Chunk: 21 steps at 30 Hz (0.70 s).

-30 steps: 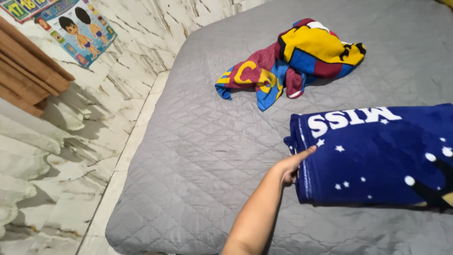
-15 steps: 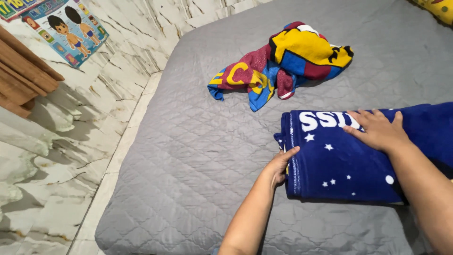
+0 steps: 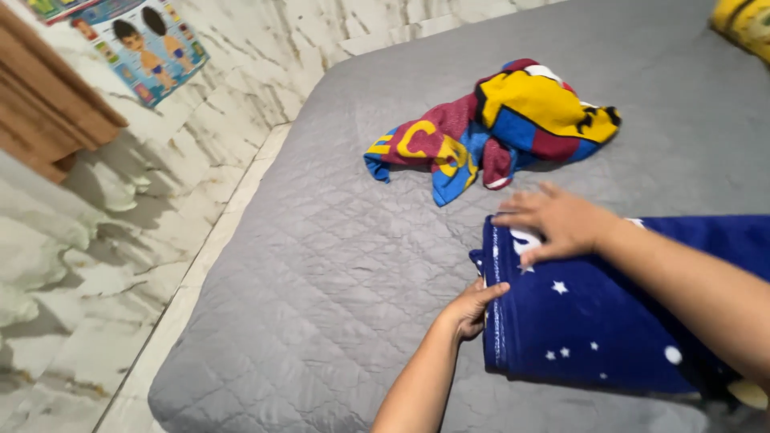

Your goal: Folding colorful blankets on a bed.

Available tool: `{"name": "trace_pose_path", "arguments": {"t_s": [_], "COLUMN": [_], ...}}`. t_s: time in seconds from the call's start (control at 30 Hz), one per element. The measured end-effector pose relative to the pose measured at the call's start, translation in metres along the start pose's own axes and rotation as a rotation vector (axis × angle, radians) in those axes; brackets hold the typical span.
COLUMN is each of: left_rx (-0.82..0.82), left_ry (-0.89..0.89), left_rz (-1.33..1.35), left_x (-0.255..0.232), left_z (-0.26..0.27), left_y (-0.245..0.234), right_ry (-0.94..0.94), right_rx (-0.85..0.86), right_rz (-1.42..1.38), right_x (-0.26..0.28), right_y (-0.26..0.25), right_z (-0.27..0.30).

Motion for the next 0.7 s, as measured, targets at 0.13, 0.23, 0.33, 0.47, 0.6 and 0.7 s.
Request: {"name": "trace_pose_path", "arguments": {"t_s": [0.13,0.23,0.33,0.47,0.6,0.7], "left_rx": [0.085,0.205,0.256,0.170,0.336,0.307], "left_ry": [0.023,-0.088,-0.054,-0.113,-0.104,-0.148], "left_rz": [-0.023,0.213,0.448,0.450,0.430,0.411], "left_x": [0.001,-0.021,-0.047,-0.045,-0.035,-0.049], "left_z": [-0.018,-0.041,-0.069,-0.139,-0.161,-0.129], "left_y": [-0.029,-0.035,-0.036,-0.081,-0.094,-0.055], "right_ry": [-0.080,0.071,0.333,0.388,0.484,0.433], "right_rx": [-0.126,-0.325,-0.256,-0.294,-0.267,-0.344], "right_rz": [-0.231,-0.462,-0.609,-0.629,-0.698,-0.759], "right_x": [0.004,-0.015,-0.016,-0.020,-0.018,-0.021], "right_y": [0.046,0.057,0.066,0.063,0.055,0.058], "right_z": [0.015,0.031,0.038,0.041,0.041,0.043]}}
Point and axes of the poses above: each hand's wrist, its own z-axis away from the middle knuckle, its own y-axis out of the palm, x = y × z, the point moved 3 cm from there along -z, towards the middle knuckle, and after that the axes turned 15 degrees about -y, right-handed, at the moved point
